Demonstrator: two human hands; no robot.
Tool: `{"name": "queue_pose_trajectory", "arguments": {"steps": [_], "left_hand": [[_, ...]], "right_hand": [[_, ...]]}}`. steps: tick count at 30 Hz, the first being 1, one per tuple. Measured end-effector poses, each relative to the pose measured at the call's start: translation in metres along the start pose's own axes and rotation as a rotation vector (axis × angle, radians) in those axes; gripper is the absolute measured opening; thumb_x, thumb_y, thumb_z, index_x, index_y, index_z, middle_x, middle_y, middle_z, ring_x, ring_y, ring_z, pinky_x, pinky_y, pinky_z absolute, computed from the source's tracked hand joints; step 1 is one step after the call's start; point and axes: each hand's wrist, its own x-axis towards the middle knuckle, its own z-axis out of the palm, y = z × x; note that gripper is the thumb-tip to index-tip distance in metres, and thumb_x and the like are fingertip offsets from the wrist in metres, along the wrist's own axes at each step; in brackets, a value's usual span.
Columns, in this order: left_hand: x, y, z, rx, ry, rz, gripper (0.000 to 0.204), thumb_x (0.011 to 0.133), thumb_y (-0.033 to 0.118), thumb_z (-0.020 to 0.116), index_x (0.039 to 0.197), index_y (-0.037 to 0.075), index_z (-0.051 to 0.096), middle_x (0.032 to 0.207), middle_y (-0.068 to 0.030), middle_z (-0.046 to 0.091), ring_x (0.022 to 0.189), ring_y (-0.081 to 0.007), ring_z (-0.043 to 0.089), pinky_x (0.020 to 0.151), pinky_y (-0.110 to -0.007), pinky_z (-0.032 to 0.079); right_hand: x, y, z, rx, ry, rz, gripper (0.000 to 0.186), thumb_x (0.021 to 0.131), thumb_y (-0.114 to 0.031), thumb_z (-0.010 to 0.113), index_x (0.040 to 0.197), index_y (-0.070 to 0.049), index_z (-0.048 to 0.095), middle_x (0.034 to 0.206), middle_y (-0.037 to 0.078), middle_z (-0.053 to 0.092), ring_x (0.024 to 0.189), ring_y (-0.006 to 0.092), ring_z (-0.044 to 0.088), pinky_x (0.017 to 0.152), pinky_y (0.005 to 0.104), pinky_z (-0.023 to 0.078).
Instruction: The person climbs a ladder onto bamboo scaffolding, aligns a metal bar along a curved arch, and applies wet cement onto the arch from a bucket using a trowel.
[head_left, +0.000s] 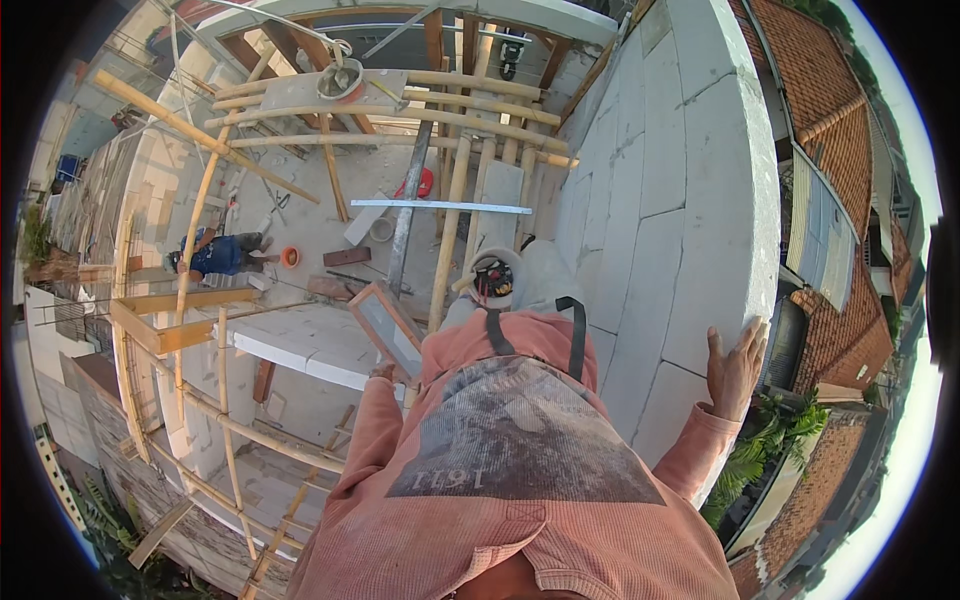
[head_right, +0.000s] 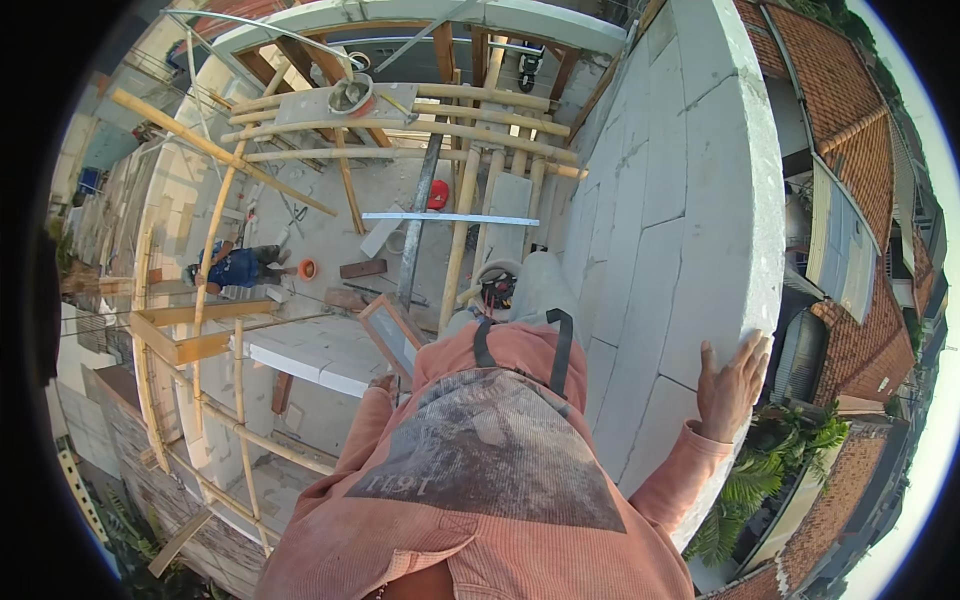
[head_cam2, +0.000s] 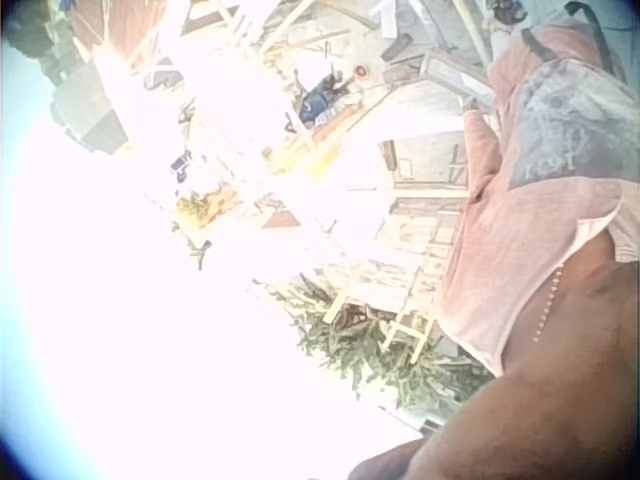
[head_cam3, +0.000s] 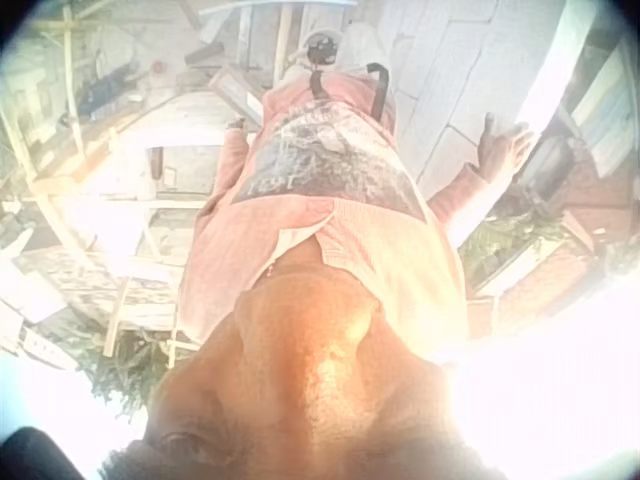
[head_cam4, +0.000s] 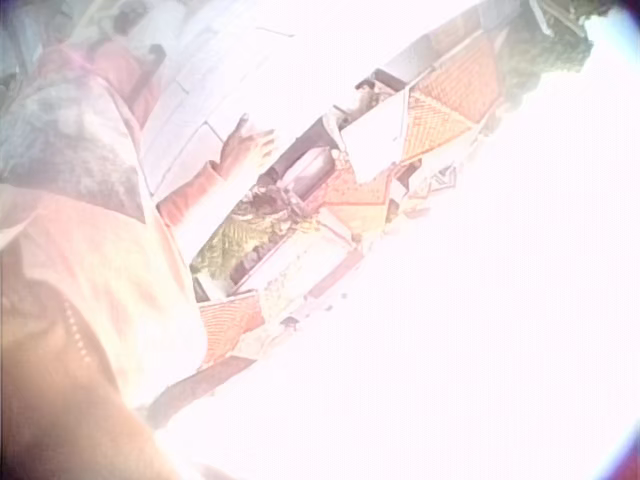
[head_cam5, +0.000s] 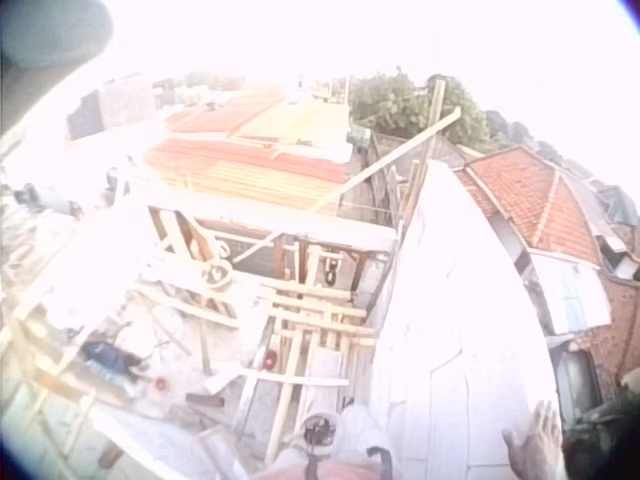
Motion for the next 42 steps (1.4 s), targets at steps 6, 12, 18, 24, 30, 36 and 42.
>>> {"name": "queue_pose_trajectory", "arguments": {"steps": [6, 12, 18, 24, 30, 36, 42], "left_hand": [[-0.023, -0.026, 0.041, 0.044, -0.141, -0.192, 0.051, 0.093, 0.047, 0.06, 0.13, 0.013, 0.065, 0.131, -0.0123, 0.064, 0.105, -0.0269, 0.069, 0.08, -0.044, 0.055], [-0.023, 0.004, 0.063, -0.285, -0.111, -0.169, 0.046, 0.094, 0.043, 0.06, 0.13, 0.013, 0.064, 0.127, -0.0105, 0.066, 0.105, -0.0258, 0.069, 0.077, -0.043, 0.055], [-0.05, 0.083, 0.033, -0.733, -0.057, -0.012, 0.05, 0.093, 0.041, 0.062, 0.135, 0.014, 0.058, 0.128, -0.0069, 0.065, 0.109, -0.0261, 0.064, 0.086, -0.045, 0.047], [-0.045, 0.086, 0.013, -0.783, -0.047, -0.037, 0.052, 0.092, 0.042, 0.063, 0.136, 0.015, 0.057, 0.128, -0.0064, 0.065, 0.106, -0.0258, 0.065, 0.084, -0.047, 0.048], [-0.009, 0.024, 0.051, -0.583, -0.072, -0.236, 0.045, 0.093, 0.037, 0.062, 0.131, 0.012, 0.061, 0.12, -0.0094, 0.068, 0.099, -0.0259, 0.068, 0.077, -0.046, 0.055], [0.003, 0.026, 0.065, -0.615, 0.033, -0.246, 0.043, 0.092, 0.034, 0.062, 0.124, 0.006, 0.065, 0.115, -0.0115, 0.069, 0.095, -0.0267, 0.071, 0.069, -0.044, 0.061], [0.009, 0.157, 0.001, -0.806, 0.047, -0.274, 0.045, 0.094, 0.037, 0.061, 0.132, 0.013, 0.06, 0.123, -0.0073, 0.067, 0.101, -0.0254, 0.068, 0.075, -0.045, 0.053]], "right_hand": [[0.01, -0.005, -0.027, -0.018, -0.115, 0.049, 0.081, 0.096, -0.052, 0.058, 0.152, 0.001, 0.033, 0.154, 0.028, 0.039, 0.143, 0.0407, 0.038, 0.115, 0.0448, 0.037], [0.019, -0.017, -0.049, 0.006, -0.159, 0.063, 0.068, 0.097, -0.055, 0.054, 0.14, -0.002, 0.047, 0.138, 0.022, 0.057, 0.12, 0.0421, 0.06, 0.097, 0.0498, 0.05], [0.018, -0.015, -0.051, -0.022, -0.163, 0.112, 0.067, 0.096, -0.057, 0.054, 0.139, -0.006, 0.049, 0.131, 0.021, 0.063, 0.118, 0.0417, 0.061, 0.095, 0.0516, 0.049], [0.035, -0.018, -0.066, 0.039, -0.32, 0.209, 0.069, 0.096, -0.06, 0.053, 0.141, -0.007, 0.053, 0.137, 0.023, 0.059, 0.127, 0.0409, 0.056, 0.103, 0.05, 0.046], [0.073, -0.053, -0.056, 0.195, 0.081, -0.073, 0.069, 0.098, -0.055, 0.054, 0.145, -0.005, 0.049, 0.149, 0.024, 0.048, 0.141, 0.0374, 0.042, 0.114, 0.0466, 0.037], [0.136, -0.151, -0.06, 0.37, 0.149, -0.272, 0.06, 0.099, -0.044, 0.06, 0.144, -0.007, 0.051, 0.152, 0.022, 0.043, 0.142, 0.038, 0.04, 0.115, 0.0474, 0.037], [0.25, -0.217, -0.006, 0.35, 0.087, -0.384, 0.053, 0.097, -0.039, 0.064, 0.141, -0.011, 0.055, 0.151, 0.02, 0.045, 0.143, 0.0375, 0.038, 0.116, 0.0484, 0.035]]}}
